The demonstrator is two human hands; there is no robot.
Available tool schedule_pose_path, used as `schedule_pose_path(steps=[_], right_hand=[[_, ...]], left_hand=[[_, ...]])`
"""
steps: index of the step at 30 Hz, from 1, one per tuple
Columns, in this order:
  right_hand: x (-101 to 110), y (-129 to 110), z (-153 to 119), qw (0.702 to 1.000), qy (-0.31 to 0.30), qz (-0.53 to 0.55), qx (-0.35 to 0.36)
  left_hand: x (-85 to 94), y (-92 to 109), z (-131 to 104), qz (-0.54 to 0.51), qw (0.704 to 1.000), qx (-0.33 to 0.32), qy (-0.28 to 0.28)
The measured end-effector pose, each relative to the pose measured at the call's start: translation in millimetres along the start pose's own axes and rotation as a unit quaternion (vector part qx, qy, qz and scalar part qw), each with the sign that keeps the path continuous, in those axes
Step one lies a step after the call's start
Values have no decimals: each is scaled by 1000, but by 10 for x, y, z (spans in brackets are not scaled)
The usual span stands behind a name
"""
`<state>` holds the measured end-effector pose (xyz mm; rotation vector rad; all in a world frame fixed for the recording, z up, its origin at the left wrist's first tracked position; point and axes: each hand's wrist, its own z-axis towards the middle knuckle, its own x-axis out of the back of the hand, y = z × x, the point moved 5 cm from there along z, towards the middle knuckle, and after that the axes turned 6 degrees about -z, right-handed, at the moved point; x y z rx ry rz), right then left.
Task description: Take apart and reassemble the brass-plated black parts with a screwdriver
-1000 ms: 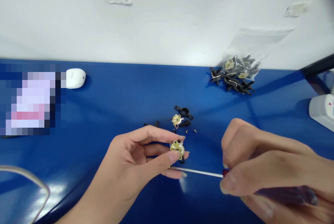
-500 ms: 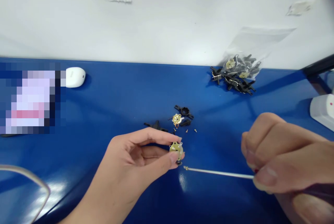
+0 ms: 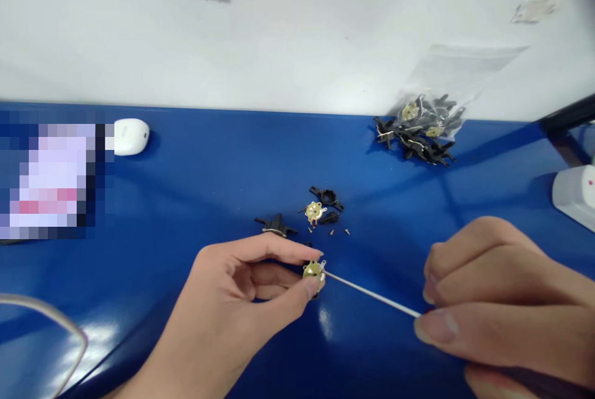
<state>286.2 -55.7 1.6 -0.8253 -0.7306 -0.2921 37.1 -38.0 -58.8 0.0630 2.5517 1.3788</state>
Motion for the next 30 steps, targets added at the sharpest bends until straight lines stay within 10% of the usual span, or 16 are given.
schedule_pose_path(steps=[30], right_hand=[[5, 9, -55, 998, -14, -54, -2]], left_hand=[[-71, 45, -17, 52, 998, -32, 23]])
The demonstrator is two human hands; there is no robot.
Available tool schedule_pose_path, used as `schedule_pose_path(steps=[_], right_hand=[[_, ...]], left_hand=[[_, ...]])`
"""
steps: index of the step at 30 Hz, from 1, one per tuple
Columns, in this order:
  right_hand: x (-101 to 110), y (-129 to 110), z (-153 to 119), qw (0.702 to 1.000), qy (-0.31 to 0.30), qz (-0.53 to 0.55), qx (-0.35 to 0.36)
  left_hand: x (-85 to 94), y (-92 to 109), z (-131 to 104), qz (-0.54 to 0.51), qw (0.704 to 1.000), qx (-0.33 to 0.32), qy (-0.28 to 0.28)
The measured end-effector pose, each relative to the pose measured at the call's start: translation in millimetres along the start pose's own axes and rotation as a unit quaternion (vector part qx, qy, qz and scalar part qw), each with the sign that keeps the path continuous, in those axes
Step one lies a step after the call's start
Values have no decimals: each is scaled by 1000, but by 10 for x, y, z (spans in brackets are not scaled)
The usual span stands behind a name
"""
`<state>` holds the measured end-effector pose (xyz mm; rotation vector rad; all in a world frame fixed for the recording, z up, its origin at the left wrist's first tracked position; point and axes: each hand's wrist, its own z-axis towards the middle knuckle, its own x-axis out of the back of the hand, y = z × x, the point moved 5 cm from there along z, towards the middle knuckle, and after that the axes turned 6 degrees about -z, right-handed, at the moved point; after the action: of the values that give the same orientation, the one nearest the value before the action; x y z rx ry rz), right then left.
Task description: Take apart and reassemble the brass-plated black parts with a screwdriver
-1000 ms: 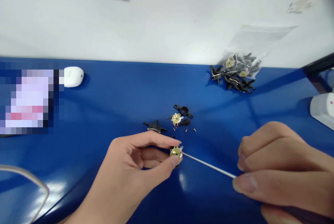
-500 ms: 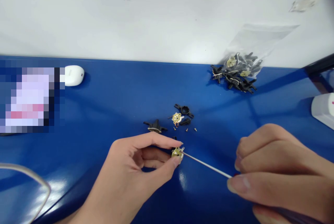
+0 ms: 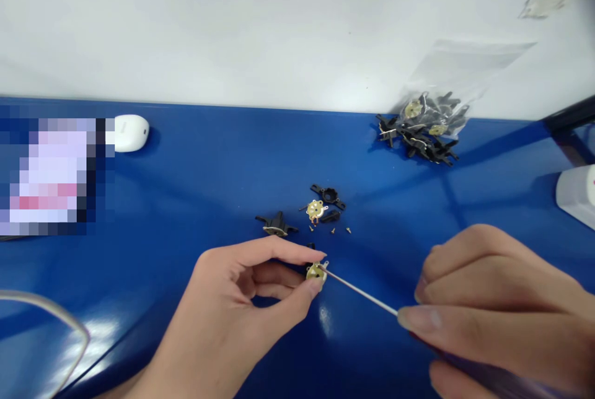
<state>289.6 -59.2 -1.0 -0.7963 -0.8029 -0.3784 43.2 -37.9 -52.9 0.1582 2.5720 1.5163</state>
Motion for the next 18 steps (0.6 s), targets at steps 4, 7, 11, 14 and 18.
schedule_pose_path(steps=[4, 7, 11, 14, 18], right_hand=[[4, 1, -27, 998, 28, -45, -16], [16, -21, -43, 997, 43, -68, 1], [23, -104, -22, 995, 30, -86, 33], [47, -192, 44, 993, 60, -102, 15], [26, -205, 91, 990, 35, -133, 31]], left_hand=[[7, -5, -7, 12, 1000, -17, 8], [-1, 17, -9, 18, 999, -36, 14], [-13, 55, -11, 36, 997, -67, 26], [-18, 67, -22, 57, 994, -86, 23], [-5, 91, -46, 82, 989, -117, 27]])
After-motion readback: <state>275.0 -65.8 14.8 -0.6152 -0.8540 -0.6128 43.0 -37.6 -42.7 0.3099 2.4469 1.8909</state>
